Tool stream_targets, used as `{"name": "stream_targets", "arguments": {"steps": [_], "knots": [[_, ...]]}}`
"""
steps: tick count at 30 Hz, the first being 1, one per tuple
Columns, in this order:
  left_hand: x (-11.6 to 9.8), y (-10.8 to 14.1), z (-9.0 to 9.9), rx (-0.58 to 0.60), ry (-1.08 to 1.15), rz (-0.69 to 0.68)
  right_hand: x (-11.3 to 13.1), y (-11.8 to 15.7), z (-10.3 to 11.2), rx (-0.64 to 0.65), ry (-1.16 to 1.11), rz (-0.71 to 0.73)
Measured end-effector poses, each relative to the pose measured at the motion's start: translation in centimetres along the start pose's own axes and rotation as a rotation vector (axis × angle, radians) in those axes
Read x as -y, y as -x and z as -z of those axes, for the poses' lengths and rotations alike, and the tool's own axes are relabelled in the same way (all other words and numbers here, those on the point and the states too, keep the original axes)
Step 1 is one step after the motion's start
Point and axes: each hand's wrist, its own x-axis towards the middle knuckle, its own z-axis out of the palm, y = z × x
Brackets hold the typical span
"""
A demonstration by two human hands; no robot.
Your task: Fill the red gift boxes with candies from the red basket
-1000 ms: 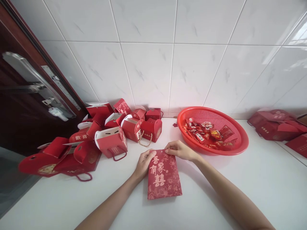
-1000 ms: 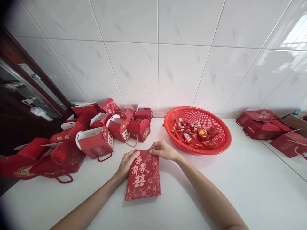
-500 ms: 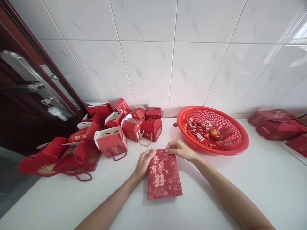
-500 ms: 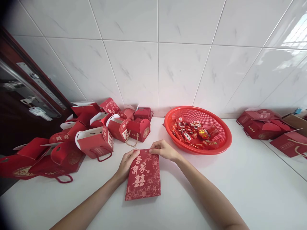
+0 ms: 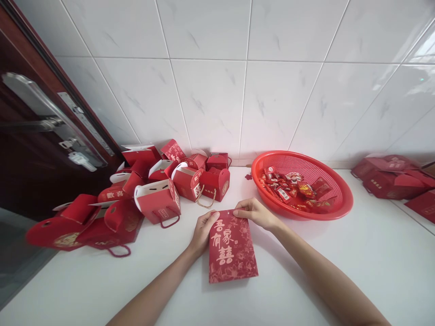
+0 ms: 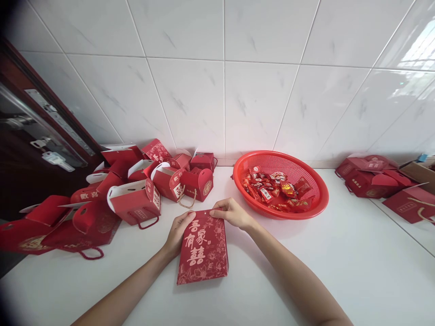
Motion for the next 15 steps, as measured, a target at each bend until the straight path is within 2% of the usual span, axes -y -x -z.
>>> {"name": "stream_targets", "arguments": {"steps": [10,15], "knots": [[-0.14,0.06,-0.03,0.001,0.006,-0.011,0.62,0.26,-0.20,-0.060,0.053,0.040],[0.00,0.06,0.03,-0.018,-0.023,-0.022,0.29,0.09,-0.04,-0.037,0.055,0.022]]}}
